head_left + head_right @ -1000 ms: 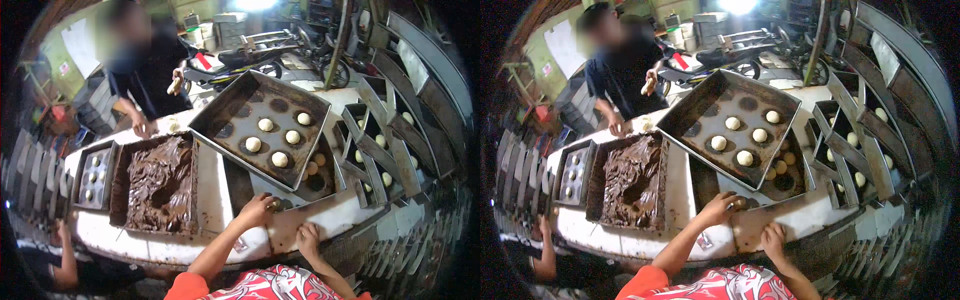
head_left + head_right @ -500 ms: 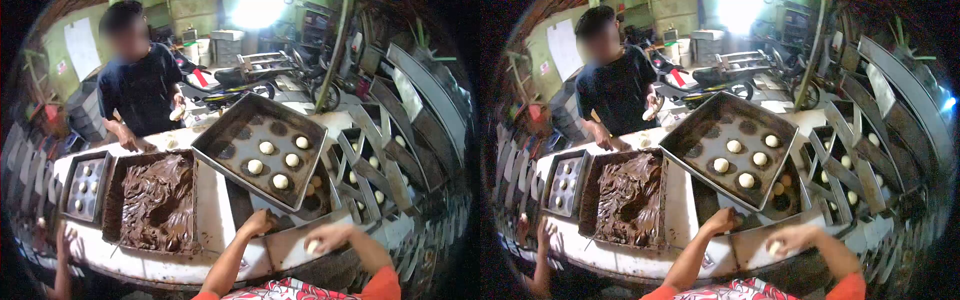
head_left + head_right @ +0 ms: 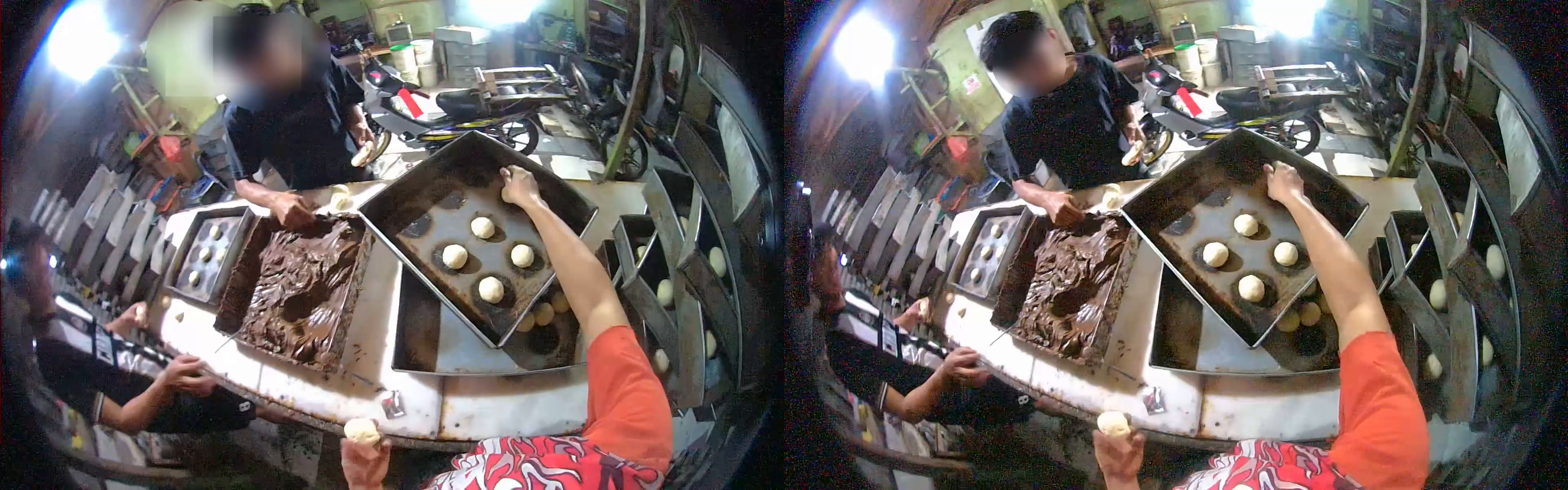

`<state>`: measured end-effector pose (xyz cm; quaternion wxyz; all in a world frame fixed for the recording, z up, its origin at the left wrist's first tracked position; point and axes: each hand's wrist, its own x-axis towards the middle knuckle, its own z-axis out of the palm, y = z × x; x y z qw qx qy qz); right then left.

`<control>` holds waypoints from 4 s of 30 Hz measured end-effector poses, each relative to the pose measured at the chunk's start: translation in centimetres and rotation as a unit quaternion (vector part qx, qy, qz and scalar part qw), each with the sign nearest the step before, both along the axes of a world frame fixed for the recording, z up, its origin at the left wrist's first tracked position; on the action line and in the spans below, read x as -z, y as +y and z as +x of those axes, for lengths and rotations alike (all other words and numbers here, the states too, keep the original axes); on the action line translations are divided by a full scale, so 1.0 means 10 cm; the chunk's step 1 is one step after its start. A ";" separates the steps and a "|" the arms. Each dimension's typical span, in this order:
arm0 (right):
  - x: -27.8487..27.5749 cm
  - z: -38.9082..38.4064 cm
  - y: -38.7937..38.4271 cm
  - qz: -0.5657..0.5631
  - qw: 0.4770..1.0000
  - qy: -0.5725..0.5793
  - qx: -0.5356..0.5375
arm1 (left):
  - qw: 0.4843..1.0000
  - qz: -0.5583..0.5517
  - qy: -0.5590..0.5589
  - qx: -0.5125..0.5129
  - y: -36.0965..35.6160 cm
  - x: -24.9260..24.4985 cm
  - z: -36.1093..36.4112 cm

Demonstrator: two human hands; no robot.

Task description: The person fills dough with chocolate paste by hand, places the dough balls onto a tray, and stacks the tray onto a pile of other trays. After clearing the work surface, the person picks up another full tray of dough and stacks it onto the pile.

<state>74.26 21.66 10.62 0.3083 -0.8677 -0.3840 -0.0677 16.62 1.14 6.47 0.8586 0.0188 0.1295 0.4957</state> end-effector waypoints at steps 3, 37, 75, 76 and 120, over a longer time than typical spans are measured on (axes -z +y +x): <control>-0.74 -0.77 -0.22 0.062 0.990 0.023 -0.125 | 0.978 -0.032 0.197 -0.056 -0.21 0.51 -0.30; 0.22 -5.18 -0.45 0.159 0.878 0.149 -0.426 | 0.906 0.177 0.357 0.140 0.45 -0.01 -0.72; 1.14 -4.75 -0.82 0.105 0.898 0.304 -0.302 | 0.991 0.099 0.089 0.000 1.74 -0.45 -1.66; 1.14 -4.73 -0.84 0.103 0.889 0.311 -0.319 | 0.994 0.095 0.060 0.001 1.63 -0.43 -1.62; 0.61 -4.34 -4.19 0.119 0.943 -0.036 -0.307 | 0.902 0.206 0.305 0.224 -1.08 0.39 0.68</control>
